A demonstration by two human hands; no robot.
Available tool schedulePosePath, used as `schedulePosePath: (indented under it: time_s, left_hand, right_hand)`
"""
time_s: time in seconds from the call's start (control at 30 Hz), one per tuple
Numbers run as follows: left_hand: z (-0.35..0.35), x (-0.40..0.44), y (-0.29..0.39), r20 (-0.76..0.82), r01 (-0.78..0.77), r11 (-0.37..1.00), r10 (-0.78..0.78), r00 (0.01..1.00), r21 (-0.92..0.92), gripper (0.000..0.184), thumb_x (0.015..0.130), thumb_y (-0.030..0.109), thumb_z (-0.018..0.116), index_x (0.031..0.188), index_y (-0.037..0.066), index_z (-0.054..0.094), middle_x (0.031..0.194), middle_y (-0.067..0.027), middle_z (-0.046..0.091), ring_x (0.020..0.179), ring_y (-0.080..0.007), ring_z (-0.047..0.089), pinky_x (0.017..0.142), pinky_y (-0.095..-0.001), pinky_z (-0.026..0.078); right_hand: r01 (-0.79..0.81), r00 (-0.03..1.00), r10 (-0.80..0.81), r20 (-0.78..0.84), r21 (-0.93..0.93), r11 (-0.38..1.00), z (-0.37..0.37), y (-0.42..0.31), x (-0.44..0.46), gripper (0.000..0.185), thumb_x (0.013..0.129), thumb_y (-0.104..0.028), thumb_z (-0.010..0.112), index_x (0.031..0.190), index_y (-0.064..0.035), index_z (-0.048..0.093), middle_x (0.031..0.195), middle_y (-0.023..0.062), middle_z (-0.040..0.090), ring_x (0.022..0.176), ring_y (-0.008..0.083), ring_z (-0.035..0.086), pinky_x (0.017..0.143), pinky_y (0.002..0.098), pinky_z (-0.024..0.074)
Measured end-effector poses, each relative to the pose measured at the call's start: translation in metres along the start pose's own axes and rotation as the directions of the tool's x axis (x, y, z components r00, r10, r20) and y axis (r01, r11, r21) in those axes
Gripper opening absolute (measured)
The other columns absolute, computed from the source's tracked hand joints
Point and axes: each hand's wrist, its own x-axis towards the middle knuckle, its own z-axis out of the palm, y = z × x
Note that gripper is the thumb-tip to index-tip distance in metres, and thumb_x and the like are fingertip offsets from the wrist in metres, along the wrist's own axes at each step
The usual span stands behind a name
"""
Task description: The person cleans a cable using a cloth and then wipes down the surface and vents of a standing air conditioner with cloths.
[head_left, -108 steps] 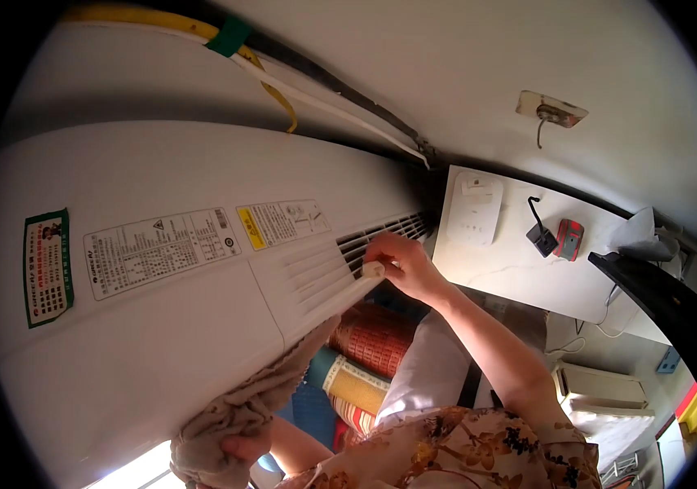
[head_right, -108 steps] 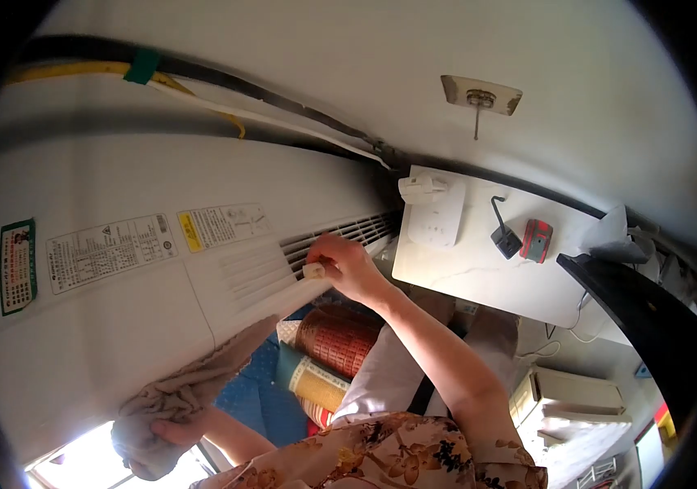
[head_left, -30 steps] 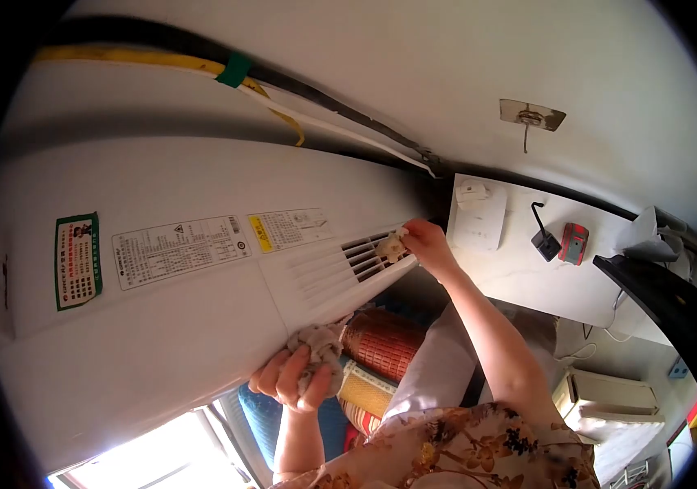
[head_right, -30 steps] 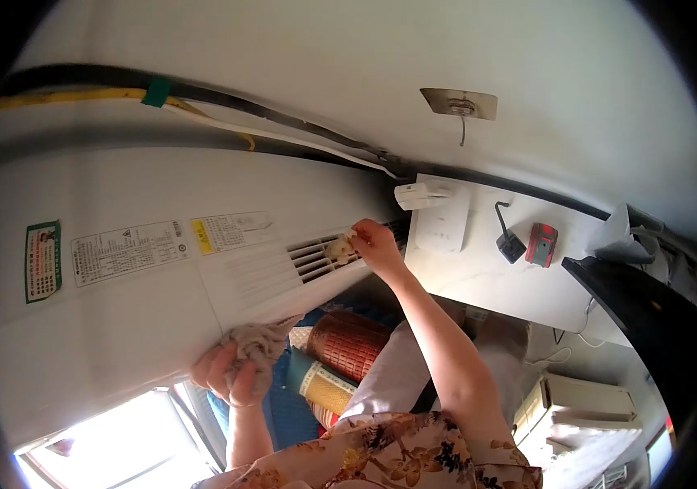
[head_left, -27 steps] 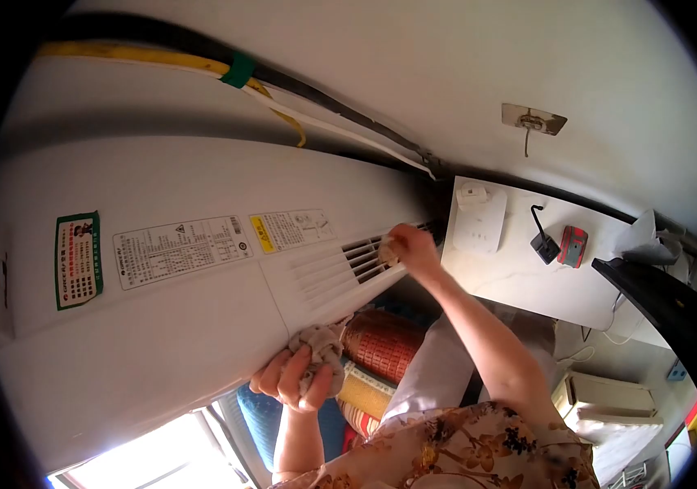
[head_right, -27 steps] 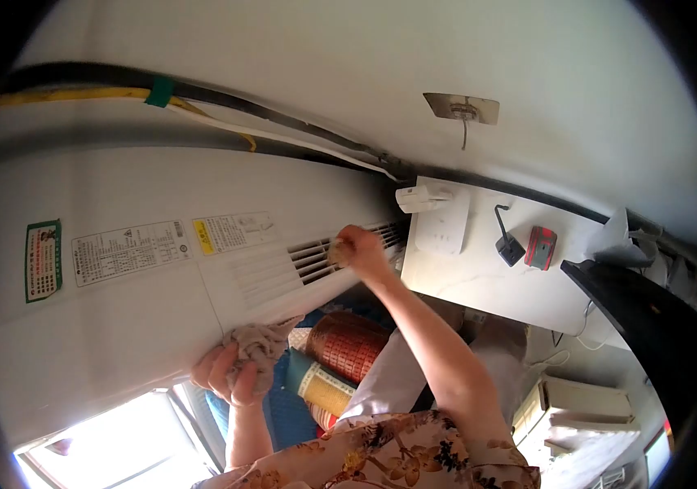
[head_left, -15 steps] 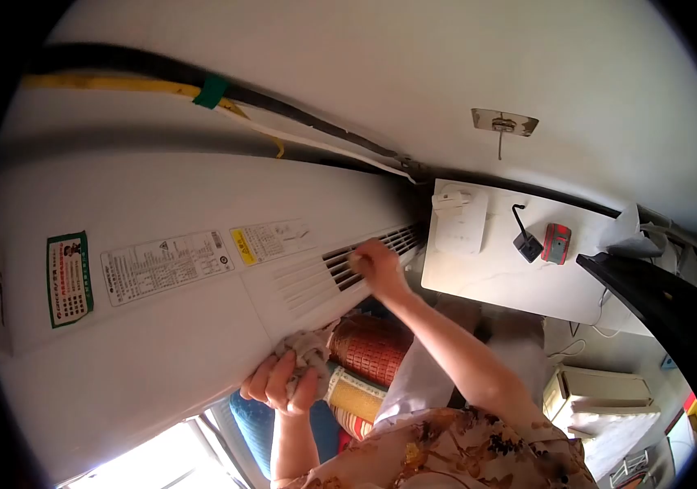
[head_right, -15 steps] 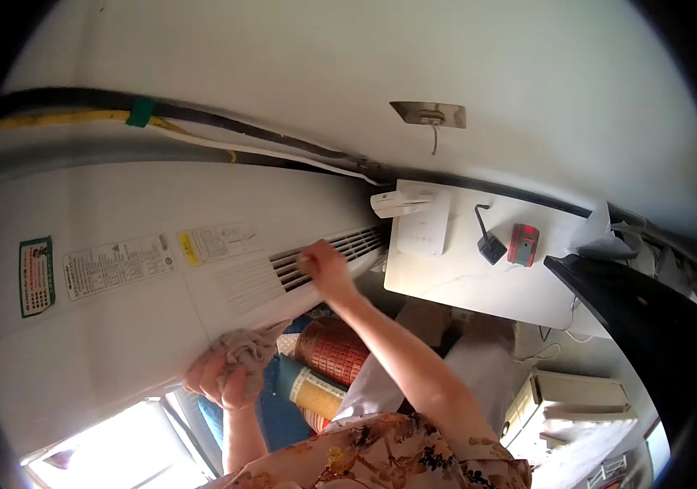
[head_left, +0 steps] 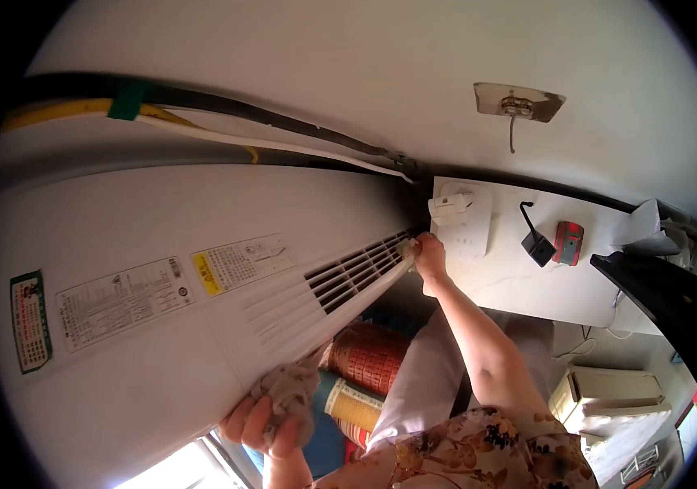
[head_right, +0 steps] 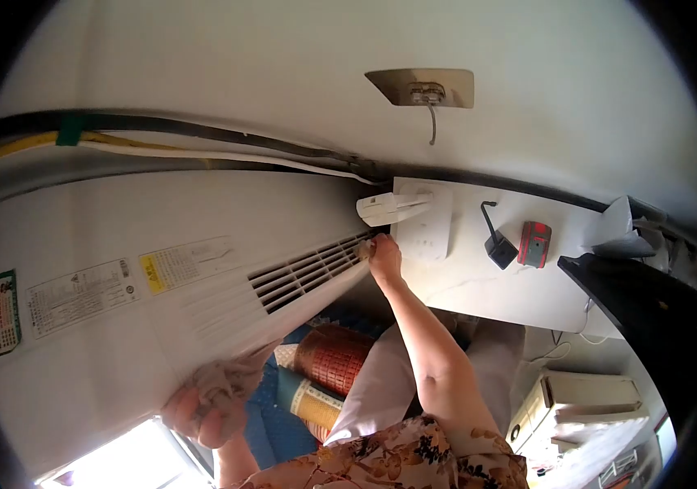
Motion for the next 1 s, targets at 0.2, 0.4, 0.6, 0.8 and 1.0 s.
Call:
schedulePosePath:
  time_s: [0.2, 0.4, 0.6, 0.8, 1.0]
  left_hand:
    - [0.025, -0.021, 0.0, -0.11, -0.003, 0.999, 0.008, 0.994, 0.041, 0.023, 0.087, 0.026, 0.07, 0.092, 0.031, 0.048, 0.103, 0.0008, 0.057, 0.094, -0.025, 0.053, 0.085, -0.0463, 0.045]
    - [0.048, -0.041, 0.003, -0.179, -0.013, 0.999, 0.02, 0.984, 0.038, 0.025, 0.085, 0.023, 0.071, 0.092, 0.03, 0.048, 0.103, -0.0002, 0.056, 0.093, -0.0257, 0.053, 0.083, -0.0462, 0.046]
    - [0.062, -0.055, 0.003, -0.232, -0.031, 0.999, 0.036, 0.972, 0.028, 0.027, 0.084, 0.02, 0.072, 0.092, 0.029, 0.048, 0.102, -0.0013, 0.056, 0.092, -0.0263, 0.053, 0.082, -0.046, 0.046]
    - [0.078, -0.071, 0.003, -0.273, -0.042, 0.999, 0.045, 0.961, 0.016, 0.03, 0.082, 0.017, 0.073, 0.092, 0.028, 0.047, 0.102, -0.0024, 0.056, 0.091, -0.0269, 0.053, 0.081, -0.0459, 0.046]
    - [0.085, -0.095, 0.002, -0.313, -0.034, 0.998, 0.019, 0.949, -0.044, 0.032, 0.081, 0.014, 0.074, 0.092, 0.027, 0.047, 0.102, -0.0034, 0.056, 0.09, -0.0276, 0.053, 0.08, -0.0457, 0.047]
  right_hand:
    - [0.178, 0.969, -0.17, -0.18, 0.029, 0.984, 0.002, 0.009, 0.021, 0.009, 0.087, -0.005, 0.057, 0.093, -0.0021, 0.064, 0.088, 0.0224, 0.064, 0.084, 0.0433, 0.062, 0.072, 0.0499, 0.049]
    - [0.336, 0.929, -0.286, 0.235, -0.209, 0.919, 0.019, 0.047, 0.046, 0.014, 0.084, -0.003, 0.059, 0.096, -0.0041, 0.065, 0.091, 0.0218, 0.065, 0.089, 0.0425, 0.063, 0.076, 0.0483, 0.0511]
    - [0.397, 0.863, -0.335, 0.378, -0.096, 0.913, 0.035, 0.06, 0.046, 0.02, 0.081, -0.006, 0.058, 0.1, -0.0042, 0.067, 0.094, 0.0193, 0.068, 0.09, 0.0386, 0.066, 0.078, 0.0458, 0.0535]
    - [0.39, 0.883, -0.44, 0.161, 0.27, 0.881, 0.025, 0.027, 0.026, 0.016, 0.081, -0.007, 0.07, 0.095, 0.0002, 0.071, 0.091, 0.018, 0.069, 0.084, 0.0324, 0.068, 0.072, 0.0386, 0.0531]
    - [0.433, 0.836, -0.547, 0.036, 0.569, 0.699, 0.006, -0.042, -0.012, 0.014, 0.087, 0.0, 0.062, 0.101, 0.0017, 0.067, 0.083, 0.0125, 0.066, 0.079, 0.0229, 0.065, 0.069, 0.0313, 0.0524]
